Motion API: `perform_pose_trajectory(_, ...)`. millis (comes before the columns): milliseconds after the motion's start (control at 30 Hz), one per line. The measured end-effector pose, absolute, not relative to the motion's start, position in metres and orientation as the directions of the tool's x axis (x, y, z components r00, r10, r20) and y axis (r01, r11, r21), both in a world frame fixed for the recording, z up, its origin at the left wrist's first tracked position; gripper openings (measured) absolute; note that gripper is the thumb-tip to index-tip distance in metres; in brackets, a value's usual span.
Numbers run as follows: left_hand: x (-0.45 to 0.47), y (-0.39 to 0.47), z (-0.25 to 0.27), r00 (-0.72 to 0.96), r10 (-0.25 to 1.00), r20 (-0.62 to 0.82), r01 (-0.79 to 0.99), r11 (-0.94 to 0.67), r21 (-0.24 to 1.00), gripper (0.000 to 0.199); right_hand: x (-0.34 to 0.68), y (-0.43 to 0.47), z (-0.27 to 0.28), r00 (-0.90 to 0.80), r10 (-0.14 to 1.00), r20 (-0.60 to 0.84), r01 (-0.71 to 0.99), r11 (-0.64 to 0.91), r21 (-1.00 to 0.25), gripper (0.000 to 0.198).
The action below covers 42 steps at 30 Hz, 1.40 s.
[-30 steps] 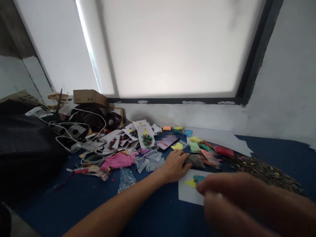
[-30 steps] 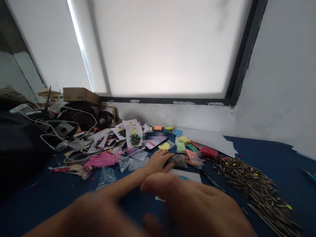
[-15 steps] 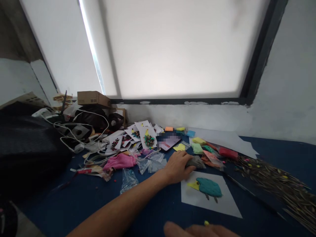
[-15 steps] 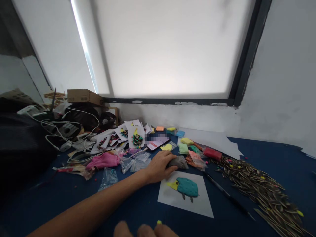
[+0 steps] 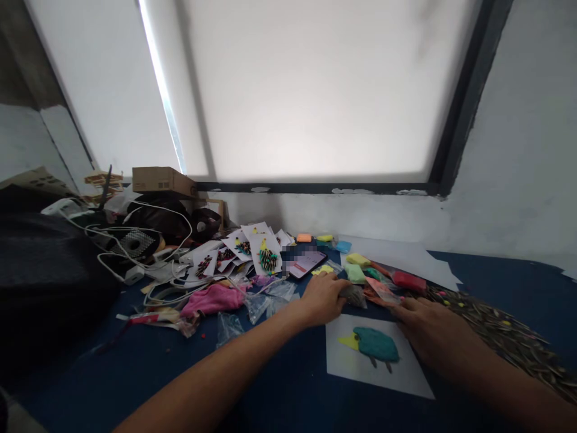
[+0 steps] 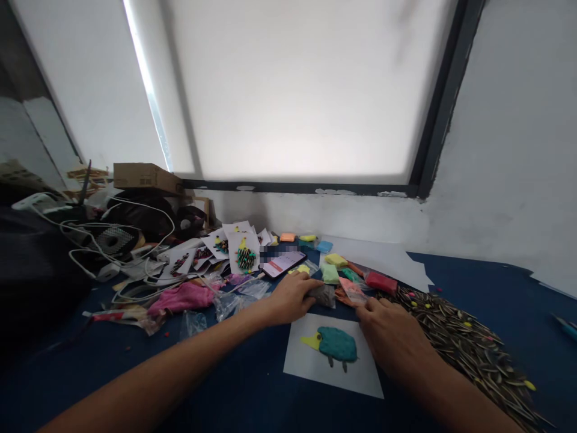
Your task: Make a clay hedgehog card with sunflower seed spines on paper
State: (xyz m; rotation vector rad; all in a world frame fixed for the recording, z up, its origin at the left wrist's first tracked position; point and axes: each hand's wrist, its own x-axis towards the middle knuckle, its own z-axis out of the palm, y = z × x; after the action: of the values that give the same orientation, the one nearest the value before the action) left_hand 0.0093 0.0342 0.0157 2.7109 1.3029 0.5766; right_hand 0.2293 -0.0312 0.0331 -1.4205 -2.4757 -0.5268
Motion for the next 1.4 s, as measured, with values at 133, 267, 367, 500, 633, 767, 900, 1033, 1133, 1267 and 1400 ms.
perform_pose_trajectory(133,0.021,0.042,0.016,0.532,0.736,0.420,0.717,-0.655,0.239,0.049,0.232,-0.033,0.025,-0.485,0.816,0.315,0.873,0.436,0.218,0.029)
perform_pose_trajectory(267,0.035,0.043,0.013,0.669,0.567,0.480,0.546,-0.813,0.200,0.038,0.234,-0.032,0.025,-0.462,0.830,0.311,0.885,0.409,0.223,0.031)
perform_pose_trajectory(367,0.045,0.044,0.010,0.734,0.531,0.424,0.534,-0.837,0.124,0.031,0.233,-0.032,0.028,-0.417,0.869,0.268,0.904,0.363,0.227,0.030)
perform_pose_trajectory(500,0.054,0.046,0.009,0.716,0.588,0.375,0.609,-0.789,0.074,0.028,0.231,-0.032,0.032,-0.361,0.898,0.252,0.924,0.308,0.225,0.032)
perform_pose_trajectory(633,0.059,0.050,0.009,0.677,0.636,0.370,0.633,-0.760,0.149,0.025,0.231,-0.032,0.033,-0.317,0.911,0.263,0.941,0.269,0.203,0.037)
perform_pose_trajectory(767,0.057,0.054,0.010,0.669,0.640,0.377,0.629,-0.758,0.171,0.022,0.232,-0.031,0.032,-0.307,0.913,0.268,0.949,0.271,0.162,0.032)
perform_pose_trajectory(900,0.052,0.056,0.014,0.650,0.622,0.436,0.612,-0.769,0.185,0.021,0.235,-0.029,0.031,-0.272,0.914,0.300,0.962,0.257,0.091,0.028)
perform_pose_trajectory(1033,0.052,0.056,0.018,0.593,0.638,0.491,0.507,-0.770,0.387,0.022,0.238,-0.023,0.030,-0.257,0.901,0.348,0.959,0.281,-0.019,0.029)
perform_pose_trajectory(1133,0.054,0.053,0.022,0.573,0.661,0.484,0.354,-0.733,0.580,0.023,0.240,-0.020,0.031,-0.231,0.892,0.388,0.947,0.297,-0.121,0.031)
perform_pose_trajectory(1267,0.054,0.047,0.027,0.569,0.686,0.454,0.097,-0.604,0.791,0.025,0.241,-0.021,0.035,-0.181,0.892,0.415,0.916,0.307,-0.260,0.035)
perform_pose_trajectory(1400,0.053,0.048,0.025,0.571,0.727,0.382,-0.100,-0.400,0.911,0.027,0.236,-0.025,0.041,-0.151,0.927,0.343,0.812,0.314,-0.491,0.037)
